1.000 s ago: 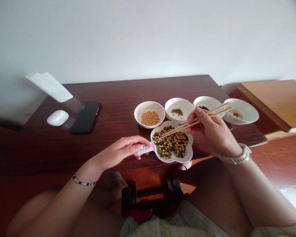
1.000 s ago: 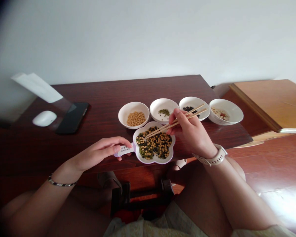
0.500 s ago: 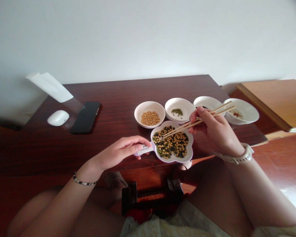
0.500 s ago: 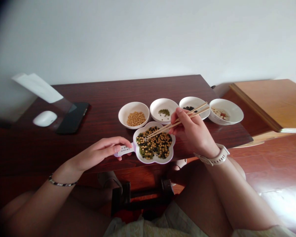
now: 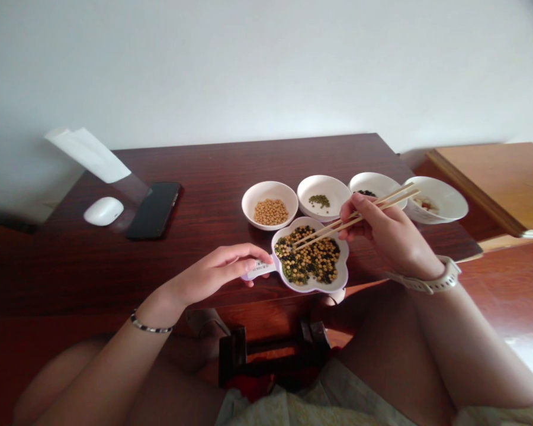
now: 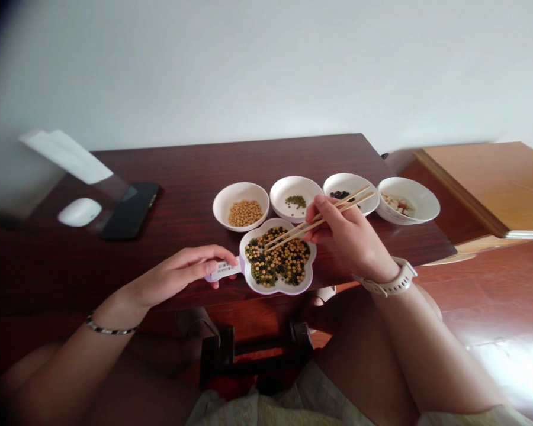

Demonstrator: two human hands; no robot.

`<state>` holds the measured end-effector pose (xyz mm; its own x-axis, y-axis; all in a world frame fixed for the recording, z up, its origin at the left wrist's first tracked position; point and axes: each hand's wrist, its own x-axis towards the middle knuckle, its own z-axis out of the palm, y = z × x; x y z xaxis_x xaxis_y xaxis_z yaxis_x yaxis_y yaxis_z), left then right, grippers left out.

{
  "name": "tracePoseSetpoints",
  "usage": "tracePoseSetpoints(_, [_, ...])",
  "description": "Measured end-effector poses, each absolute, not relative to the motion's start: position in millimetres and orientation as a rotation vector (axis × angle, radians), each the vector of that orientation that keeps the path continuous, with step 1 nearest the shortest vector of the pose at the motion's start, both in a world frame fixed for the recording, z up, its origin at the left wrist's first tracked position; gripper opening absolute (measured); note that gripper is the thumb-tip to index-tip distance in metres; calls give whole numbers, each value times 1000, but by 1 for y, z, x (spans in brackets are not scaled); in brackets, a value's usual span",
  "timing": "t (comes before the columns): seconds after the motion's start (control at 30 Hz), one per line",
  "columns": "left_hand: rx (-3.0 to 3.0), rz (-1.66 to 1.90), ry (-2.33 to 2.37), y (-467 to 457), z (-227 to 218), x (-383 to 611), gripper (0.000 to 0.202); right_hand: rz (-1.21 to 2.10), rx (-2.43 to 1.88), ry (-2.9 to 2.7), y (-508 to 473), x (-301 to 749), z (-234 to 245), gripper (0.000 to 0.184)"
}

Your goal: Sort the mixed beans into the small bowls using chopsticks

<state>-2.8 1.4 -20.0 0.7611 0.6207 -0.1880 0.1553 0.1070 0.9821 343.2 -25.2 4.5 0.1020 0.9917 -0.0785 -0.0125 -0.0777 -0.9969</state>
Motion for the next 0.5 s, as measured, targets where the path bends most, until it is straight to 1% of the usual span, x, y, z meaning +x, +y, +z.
tracePoseSetpoints(0.27, [1442, 387, 676, 1, -21, -3, 30, 1159, -1295, -1076, -25, 344, 4, 46])
tracePoseSetpoints(0.5, [1443, 390, 672, 2, -20, -2, 29, 1199, -1307, -1085, -25, 345, 4, 45])
